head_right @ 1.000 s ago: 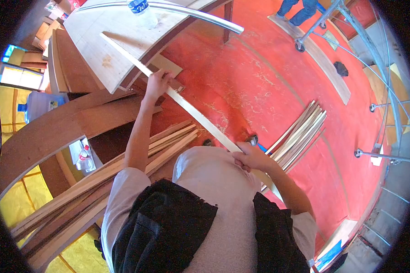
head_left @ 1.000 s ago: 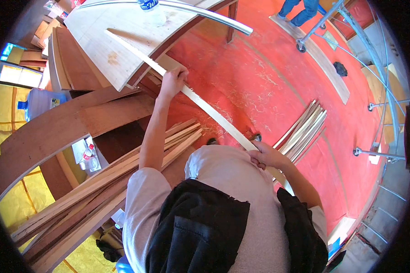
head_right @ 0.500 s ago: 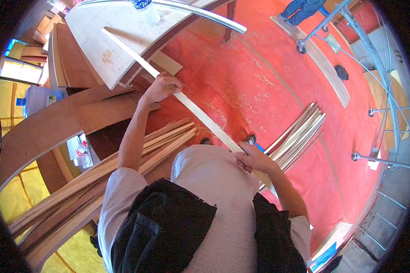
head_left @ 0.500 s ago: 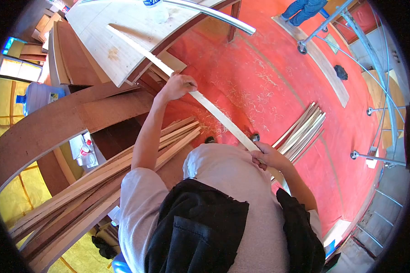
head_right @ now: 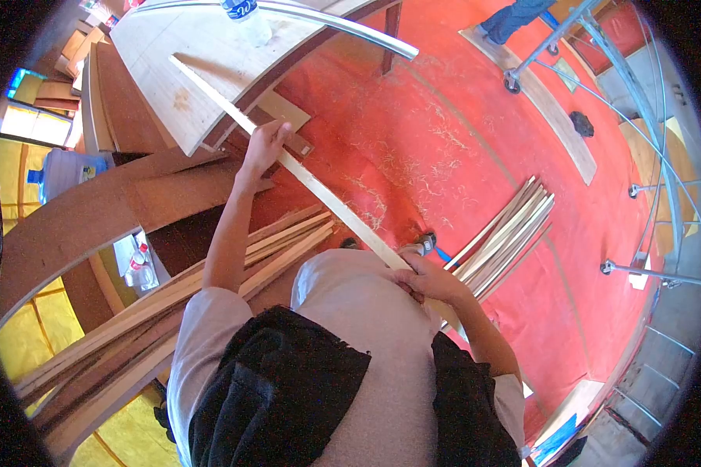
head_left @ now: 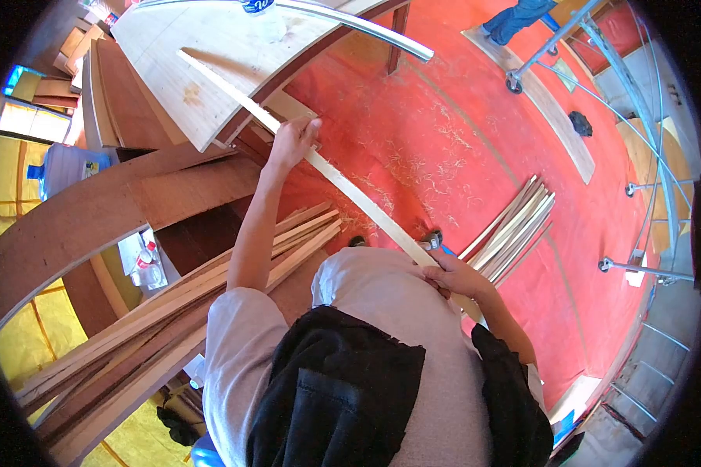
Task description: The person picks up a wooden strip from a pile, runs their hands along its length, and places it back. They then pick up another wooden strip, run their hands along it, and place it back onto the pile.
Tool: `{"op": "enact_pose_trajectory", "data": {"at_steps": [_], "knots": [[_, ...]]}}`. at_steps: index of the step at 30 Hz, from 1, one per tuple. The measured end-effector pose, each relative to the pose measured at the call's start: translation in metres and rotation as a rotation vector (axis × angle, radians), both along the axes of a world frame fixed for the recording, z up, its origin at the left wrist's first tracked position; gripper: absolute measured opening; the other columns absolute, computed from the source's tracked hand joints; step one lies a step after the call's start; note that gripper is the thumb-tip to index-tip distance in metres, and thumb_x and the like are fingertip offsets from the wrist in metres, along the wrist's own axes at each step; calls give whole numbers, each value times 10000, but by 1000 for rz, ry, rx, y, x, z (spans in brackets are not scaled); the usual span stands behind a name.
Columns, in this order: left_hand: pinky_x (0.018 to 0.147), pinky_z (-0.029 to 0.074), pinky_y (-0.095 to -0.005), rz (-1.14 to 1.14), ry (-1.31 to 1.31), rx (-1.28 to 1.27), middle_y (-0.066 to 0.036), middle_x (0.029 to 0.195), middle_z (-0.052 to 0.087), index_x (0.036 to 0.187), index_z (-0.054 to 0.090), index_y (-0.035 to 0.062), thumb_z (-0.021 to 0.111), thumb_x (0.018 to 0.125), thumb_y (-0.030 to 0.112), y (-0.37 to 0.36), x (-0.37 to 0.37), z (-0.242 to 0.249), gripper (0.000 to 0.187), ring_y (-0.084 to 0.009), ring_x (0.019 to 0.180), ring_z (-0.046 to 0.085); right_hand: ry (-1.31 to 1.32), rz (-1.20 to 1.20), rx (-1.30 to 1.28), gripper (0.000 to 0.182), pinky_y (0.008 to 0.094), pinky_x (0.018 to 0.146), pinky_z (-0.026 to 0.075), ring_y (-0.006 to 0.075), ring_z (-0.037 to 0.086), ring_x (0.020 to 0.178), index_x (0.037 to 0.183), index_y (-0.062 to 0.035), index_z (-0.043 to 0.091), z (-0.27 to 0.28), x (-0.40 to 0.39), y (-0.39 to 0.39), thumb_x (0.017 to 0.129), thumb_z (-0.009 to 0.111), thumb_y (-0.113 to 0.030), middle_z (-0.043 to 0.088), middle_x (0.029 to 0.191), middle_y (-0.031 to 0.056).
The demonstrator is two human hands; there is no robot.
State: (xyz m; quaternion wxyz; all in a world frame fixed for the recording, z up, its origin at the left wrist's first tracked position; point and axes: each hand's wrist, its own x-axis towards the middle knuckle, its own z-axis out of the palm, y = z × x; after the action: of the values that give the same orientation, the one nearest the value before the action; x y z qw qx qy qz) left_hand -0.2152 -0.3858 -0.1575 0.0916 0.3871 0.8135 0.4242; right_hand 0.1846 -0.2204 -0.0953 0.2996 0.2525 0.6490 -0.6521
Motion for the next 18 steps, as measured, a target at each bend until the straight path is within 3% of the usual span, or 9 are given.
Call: {"op": "enact_pose_trajectory", "data": {"at_steps": [4,7,10,17,18], "knots": [[974,409,-407,-341,116,-191,-52,1046,693,977,683,63,624,939,222,-14,-9,5,173,-222,1029,623,-19,-1,7,275,261,512,445,103,541,599,1207,-62,499,1,1,0,986,533,-221,523,756,15],[1118,217,-502,-391,-12,-401,-6,1097,681,998,686,106,653,912,232,-19,3,14,156,-204,1114,587,-15,1,-10,271,267,501,456,109,549,582,1208,-58,493,-4,2,3,986,517,-213,531,748,22],[1149,94,-567,-445,85,-410,4,1105,679,1009,688,132,672,889,229,-16,12,16,155,-196,1131,590,-6,32,-5,264,270,488,465,114,559,568,1198,-51,488,-5,1,6,986,504,-208,534,734,27],[1141,116,-593,-364,108,-440,-36,997,680,976,620,105,580,930,183,-9,22,1,100,-232,1093,614,61,49,10,227,266,470,456,115,559,561,1164,-41,485,-10,6,8,988,485,-184,537,713,31],[1097,202,-589,-330,192,-383,-46,957,678,970,614,103,565,934,186,-9,23,-4,103,-241,1027,634,62,51,3,229,267,471,456,115,557,560,1161,-41,485,-12,7,9,989,490,-191,539,716,32]]}}
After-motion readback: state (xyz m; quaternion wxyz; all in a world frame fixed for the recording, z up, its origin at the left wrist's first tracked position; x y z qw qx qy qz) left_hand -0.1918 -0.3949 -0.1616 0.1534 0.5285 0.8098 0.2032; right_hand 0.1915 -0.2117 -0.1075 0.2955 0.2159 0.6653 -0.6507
